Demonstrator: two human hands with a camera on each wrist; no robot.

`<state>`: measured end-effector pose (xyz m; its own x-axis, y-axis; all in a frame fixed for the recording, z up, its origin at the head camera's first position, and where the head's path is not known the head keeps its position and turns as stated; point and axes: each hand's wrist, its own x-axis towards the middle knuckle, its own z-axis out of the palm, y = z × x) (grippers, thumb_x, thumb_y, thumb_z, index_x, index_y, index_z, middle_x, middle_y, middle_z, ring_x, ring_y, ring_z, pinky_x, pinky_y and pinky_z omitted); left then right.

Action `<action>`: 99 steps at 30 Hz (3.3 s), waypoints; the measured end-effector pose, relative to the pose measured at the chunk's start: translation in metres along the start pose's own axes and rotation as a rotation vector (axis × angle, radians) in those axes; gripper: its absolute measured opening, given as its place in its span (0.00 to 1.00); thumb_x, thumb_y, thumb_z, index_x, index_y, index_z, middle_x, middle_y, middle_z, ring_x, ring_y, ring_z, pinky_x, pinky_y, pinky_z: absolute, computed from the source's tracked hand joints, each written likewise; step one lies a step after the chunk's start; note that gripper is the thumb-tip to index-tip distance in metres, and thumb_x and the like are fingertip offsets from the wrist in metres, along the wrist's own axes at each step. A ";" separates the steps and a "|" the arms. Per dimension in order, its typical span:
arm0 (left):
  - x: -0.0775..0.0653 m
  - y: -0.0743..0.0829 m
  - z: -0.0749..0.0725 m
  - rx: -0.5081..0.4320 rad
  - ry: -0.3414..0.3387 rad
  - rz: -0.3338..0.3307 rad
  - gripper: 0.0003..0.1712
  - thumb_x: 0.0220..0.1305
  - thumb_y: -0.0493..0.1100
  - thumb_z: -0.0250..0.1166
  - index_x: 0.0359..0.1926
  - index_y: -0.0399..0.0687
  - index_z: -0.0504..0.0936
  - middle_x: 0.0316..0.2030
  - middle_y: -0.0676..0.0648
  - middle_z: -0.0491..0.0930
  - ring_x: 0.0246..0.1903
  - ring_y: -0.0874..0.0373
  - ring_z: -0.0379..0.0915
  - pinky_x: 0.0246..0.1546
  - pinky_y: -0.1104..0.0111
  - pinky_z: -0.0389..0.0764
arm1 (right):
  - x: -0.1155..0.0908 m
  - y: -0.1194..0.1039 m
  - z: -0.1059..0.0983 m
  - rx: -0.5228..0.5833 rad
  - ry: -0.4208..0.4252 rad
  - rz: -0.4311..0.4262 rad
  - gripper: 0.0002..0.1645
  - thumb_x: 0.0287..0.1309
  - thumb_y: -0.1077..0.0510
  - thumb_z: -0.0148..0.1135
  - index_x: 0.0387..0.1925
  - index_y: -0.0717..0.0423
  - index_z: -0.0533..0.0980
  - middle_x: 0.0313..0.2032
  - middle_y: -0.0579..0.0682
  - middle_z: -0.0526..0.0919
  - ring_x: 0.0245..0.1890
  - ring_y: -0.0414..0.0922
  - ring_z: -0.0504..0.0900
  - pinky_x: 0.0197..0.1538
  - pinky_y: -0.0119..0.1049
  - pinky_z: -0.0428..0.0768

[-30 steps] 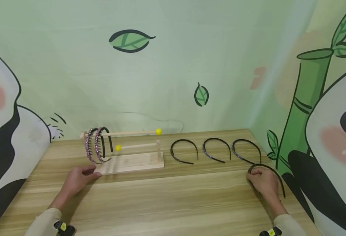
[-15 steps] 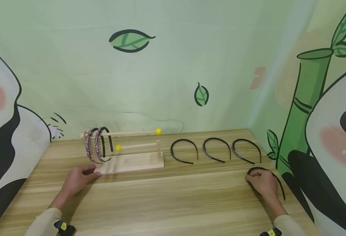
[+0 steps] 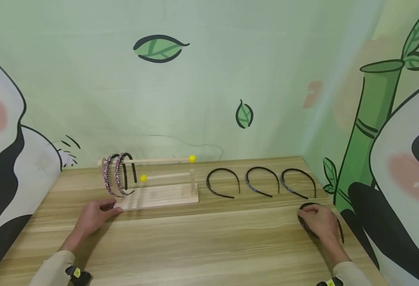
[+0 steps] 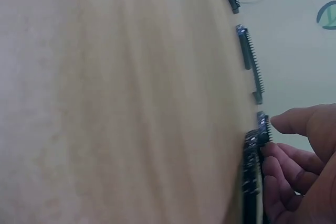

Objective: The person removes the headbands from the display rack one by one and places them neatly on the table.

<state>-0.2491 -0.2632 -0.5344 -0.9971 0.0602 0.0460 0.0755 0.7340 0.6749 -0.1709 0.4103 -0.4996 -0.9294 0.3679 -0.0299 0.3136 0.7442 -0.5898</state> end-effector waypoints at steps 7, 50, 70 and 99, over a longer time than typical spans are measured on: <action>0.001 0.000 -0.001 -0.005 0.014 0.012 0.30 0.66 0.50 0.72 0.60 0.31 0.80 0.56 0.32 0.82 0.57 0.38 0.79 0.56 0.45 0.79 | -0.003 -0.021 -0.007 0.010 0.000 -0.075 0.31 0.67 0.41 0.63 0.54 0.65 0.82 0.49 0.65 0.86 0.50 0.64 0.82 0.48 0.56 0.80; 0.001 0.001 -0.002 -0.014 0.037 0.026 0.29 0.64 0.49 0.73 0.58 0.32 0.82 0.54 0.34 0.84 0.54 0.39 0.81 0.56 0.47 0.80 | -0.040 -0.253 0.067 0.527 -0.088 -0.600 0.19 0.63 0.48 0.72 0.52 0.52 0.85 0.44 0.49 0.90 0.45 0.45 0.87 0.46 0.39 0.84; 0.003 -0.001 -0.001 -0.013 0.025 0.006 0.29 0.65 0.48 0.73 0.59 0.33 0.81 0.56 0.34 0.82 0.58 0.38 0.79 0.58 0.46 0.78 | -0.058 -0.345 0.137 0.597 -0.323 -0.710 0.19 0.65 0.46 0.69 0.51 0.52 0.86 0.45 0.45 0.90 0.45 0.41 0.86 0.44 0.35 0.85; 0.001 -0.001 -0.001 -0.011 0.049 0.052 0.27 0.65 0.48 0.73 0.57 0.33 0.83 0.54 0.34 0.84 0.55 0.40 0.81 0.55 0.47 0.80 | -0.079 -0.415 0.200 0.741 -0.400 -0.500 0.18 0.60 0.44 0.74 0.46 0.50 0.88 0.44 0.43 0.90 0.41 0.35 0.87 0.45 0.34 0.85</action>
<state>-0.2506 -0.2644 -0.5338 -0.9911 0.0640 0.1171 0.1269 0.7235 0.6785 -0.2665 -0.0393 -0.4136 -0.9620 -0.2129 0.1708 -0.2093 0.1735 -0.9624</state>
